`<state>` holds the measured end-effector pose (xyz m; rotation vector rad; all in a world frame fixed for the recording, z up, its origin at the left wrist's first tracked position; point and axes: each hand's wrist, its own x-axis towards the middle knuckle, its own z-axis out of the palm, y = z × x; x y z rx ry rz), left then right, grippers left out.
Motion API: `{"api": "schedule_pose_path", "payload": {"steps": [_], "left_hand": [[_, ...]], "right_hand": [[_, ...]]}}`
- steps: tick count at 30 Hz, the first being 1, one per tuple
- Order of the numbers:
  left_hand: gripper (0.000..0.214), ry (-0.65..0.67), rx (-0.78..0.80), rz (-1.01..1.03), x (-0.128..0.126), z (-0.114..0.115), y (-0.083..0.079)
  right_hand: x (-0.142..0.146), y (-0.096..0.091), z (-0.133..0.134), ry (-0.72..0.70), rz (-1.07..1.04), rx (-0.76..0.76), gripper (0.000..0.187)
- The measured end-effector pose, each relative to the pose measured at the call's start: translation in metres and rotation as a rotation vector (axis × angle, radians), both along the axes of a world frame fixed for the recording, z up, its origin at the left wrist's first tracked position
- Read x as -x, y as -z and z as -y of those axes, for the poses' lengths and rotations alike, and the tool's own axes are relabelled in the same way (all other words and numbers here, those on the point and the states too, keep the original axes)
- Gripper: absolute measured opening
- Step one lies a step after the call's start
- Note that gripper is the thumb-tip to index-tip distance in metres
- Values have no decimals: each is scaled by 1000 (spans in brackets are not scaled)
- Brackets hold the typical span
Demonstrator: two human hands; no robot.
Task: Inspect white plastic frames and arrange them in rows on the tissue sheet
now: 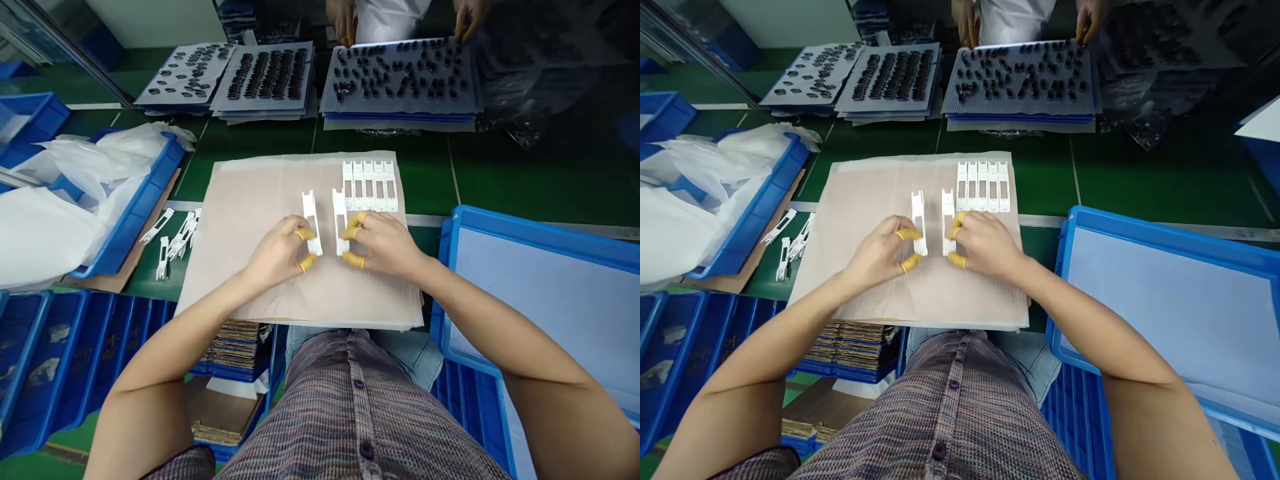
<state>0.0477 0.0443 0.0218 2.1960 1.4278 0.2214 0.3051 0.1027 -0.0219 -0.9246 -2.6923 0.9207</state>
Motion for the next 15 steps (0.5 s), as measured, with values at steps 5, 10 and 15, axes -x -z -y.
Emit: {"api": "schedule_pose_path", "payload": {"steps": [5,10,15], "left_hand": [[25,-67,81,-39,16,-88,32],[20,24,172,6,10,-127,65],[20,72,237,-20,5,-125,70]], "right_hand": [[31,14,-55,173,157,74,35],[48,25,-74,178,260,127,38],[46,28,-73,169,297,125,38]]}}
